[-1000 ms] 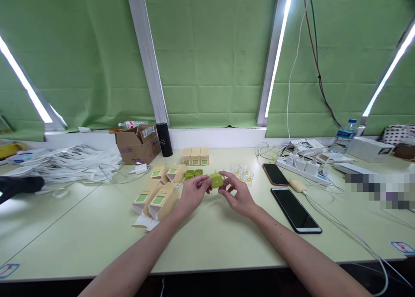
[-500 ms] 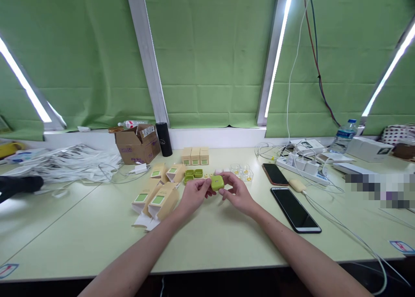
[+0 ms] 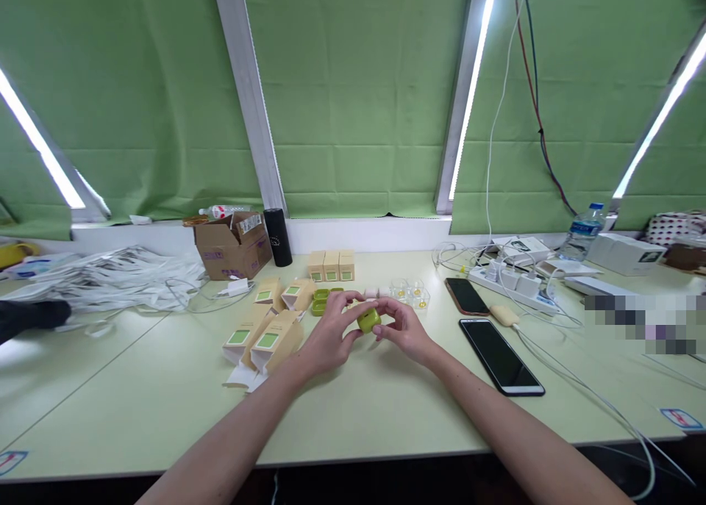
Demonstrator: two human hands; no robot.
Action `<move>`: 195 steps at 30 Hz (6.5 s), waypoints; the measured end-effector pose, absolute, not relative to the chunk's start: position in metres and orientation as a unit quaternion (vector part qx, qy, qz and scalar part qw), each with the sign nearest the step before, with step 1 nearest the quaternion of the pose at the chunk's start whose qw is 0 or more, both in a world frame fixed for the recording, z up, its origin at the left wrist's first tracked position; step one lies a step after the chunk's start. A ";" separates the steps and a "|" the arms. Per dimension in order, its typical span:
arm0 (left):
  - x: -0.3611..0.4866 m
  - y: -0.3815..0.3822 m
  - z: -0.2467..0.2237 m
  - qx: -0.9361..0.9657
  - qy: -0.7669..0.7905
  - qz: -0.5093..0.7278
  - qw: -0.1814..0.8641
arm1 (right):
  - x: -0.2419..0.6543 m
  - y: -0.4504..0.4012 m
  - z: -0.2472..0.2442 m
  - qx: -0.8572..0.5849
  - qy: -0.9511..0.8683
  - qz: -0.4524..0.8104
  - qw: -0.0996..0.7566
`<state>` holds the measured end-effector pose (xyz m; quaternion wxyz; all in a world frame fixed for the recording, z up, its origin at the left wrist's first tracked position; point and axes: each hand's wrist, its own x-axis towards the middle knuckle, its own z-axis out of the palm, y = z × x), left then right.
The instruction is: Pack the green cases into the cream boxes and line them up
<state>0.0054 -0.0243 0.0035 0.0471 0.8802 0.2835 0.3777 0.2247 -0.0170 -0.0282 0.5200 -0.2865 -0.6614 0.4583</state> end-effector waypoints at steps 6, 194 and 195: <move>0.008 -0.023 0.002 0.864 0.292 0.398 0.101 | 0.223 -0.018 -0.028 -0.303 -0.680 0.424 0.516; 0.015 -0.013 0.000 0.704 0.398 0.509 0.297 | 0.204 -0.014 -0.024 -0.287 -0.742 0.103 0.597; 0.015 -0.014 0.001 0.704 0.400 0.505 0.300 | 0.204 -0.014 -0.024 -0.287 -0.743 0.102 0.597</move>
